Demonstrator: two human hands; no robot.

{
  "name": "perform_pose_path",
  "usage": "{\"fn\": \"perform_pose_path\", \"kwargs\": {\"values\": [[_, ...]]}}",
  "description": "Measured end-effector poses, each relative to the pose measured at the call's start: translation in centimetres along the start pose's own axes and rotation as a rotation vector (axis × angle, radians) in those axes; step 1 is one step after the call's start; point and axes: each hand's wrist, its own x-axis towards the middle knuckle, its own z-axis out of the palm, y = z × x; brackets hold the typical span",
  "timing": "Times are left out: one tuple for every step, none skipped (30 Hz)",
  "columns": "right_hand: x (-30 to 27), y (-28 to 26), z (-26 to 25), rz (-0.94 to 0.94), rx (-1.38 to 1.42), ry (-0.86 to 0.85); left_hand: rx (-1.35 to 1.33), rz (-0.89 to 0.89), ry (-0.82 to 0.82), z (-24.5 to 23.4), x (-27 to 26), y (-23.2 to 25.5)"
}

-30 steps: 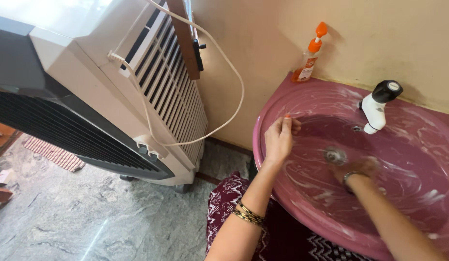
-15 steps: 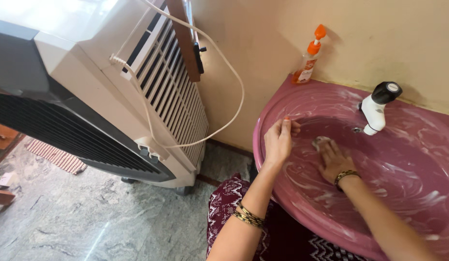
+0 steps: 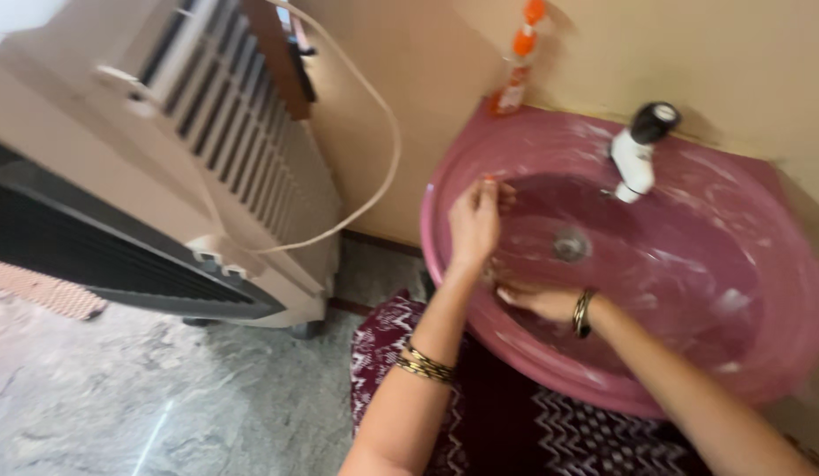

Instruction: The person scrubs the interior of a pink plastic sink with a green scouring pad and soap, then rinses the sink and their hands under running water from a white faucet.

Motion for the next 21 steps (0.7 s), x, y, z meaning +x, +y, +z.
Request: {"fn": "perform_pose_path", "kwargs": {"values": [[-0.5,0.8,-0.7,0.164,0.181,-0.109,0.016,0.016,-0.006,0.2,0.1,0.0],[-2.0,2.1,-2.2,0.286,0.022,-0.145,0.037,0.029,-0.011,0.0,-0.1,0.0],[-3.6,3.4,-3.9,0.407,-0.138,-0.184,0.039,0.018,-0.019,-0.2,-0.4,0.0],[-5.0,4.4,-5.0,0.576,-0.304,-0.155,0.038,0.014,-0.028,-0.2,-0.4,0.2],[-6.5,5.4,-5.6,0.742,-0.471,-0.125,0.036,0.01,-0.036,-0.1,-0.3,0.4],[-7.1,6.0,-5.3,0.81,-0.621,-0.026,0.036,0.02,-0.039,-0.2,-0.1,0.5],[-7.6,6.4,-4.9,0.876,-0.772,0.072,0.035,0.031,-0.042,-0.2,0.0,0.5],[-8.0,6.6,-4.6,0.941,-0.927,0.17,0.032,0.042,-0.043,-0.1,0.1,0.5],[-7.7,6.2,-3.9,0.635,-0.805,0.073,0.02,0.046,-0.044,0.1,0.3,0.5],[-6.4,5.0,-2.6,0.332,-0.669,-0.023,0.01,0.044,-0.043,0.2,0.3,0.3],[-4.7,3.2,-1.2,0.033,-0.521,-0.11,-0.001,0.043,-0.042,0.5,0.1,0.1],[-3.9,1.5,-0.3,0.349,-0.396,-0.125,-0.005,0.036,-0.05,0.7,0.0,-0.1],[-4.2,0.3,0.5,0.031,-0.146,-0.103,-0.009,0.028,-0.058,0.9,-0.2,-0.3],[-4.3,-0.7,1.0,-0.288,0.103,-0.08,-0.013,0.025,-0.069,1.2,-0.1,-0.4],[-5.0,-1.0,0.4,-0.148,-0.001,-0.108,-0.031,0.043,-0.086,1.5,-0.1,-0.6],[-5.7,-0.8,-1.0,-0.011,-0.108,-0.144,-0.048,0.062,-0.096,1.6,0.0,-0.9],[-6.4,-0.3,-2.3,0.126,-0.215,-0.183,-0.065,0.081,-0.106,1.7,0.1,-1.2],[-7.7,0.8,-3.5,0.33,-0.263,-0.16,-0.081,0.083,-0.111,1.8,0.0,-1.5],[-9.0,2.0,-4.3,0.532,-0.311,-0.13,-0.097,0.084,-0.116,1.9,0.0,-1.8],[-9.2,2.7,-4.2,0.552,-0.398,-0.155,-0.114,0.095,-0.119,2.0,0.2,-1.9],[-8.7,3.0,-3.7,0.573,-0.484,-0.181,-0.11,0.082,-0.117,2.0,0.4,-1.9]]}}
